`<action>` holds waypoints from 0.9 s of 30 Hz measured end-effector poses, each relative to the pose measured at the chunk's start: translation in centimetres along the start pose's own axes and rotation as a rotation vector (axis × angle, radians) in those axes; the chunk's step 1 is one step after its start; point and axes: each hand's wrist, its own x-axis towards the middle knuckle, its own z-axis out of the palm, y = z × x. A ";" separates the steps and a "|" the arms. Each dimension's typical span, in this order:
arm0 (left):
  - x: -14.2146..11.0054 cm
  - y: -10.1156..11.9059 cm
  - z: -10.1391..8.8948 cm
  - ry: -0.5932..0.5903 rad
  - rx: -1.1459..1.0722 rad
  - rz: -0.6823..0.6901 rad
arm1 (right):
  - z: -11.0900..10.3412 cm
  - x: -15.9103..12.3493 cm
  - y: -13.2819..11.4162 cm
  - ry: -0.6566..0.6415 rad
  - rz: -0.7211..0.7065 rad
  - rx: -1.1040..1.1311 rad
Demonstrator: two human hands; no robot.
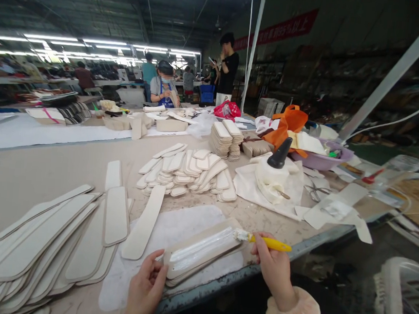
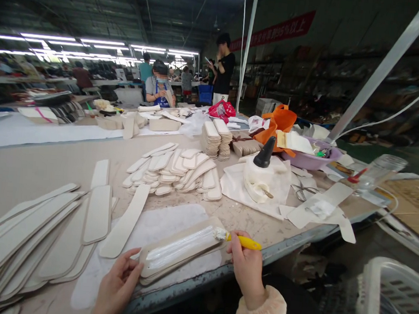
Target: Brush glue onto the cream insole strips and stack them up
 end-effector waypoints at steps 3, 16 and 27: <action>0.0 0.4 0.0 0.009 0.002 -0.015 | -0.1 0.0 0.4 0.046 -0.118 -0.068; -0.1 0.2 -0.1 -0.002 0.028 0.006 | 4.4 -2.6 -1.0 -0.187 -0.737 -0.491; 0.1 -0.4 0.1 -0.017 -0.011 -0.002 | 8.6 -7.3 -4.4 -0.508 -0.720 -0.064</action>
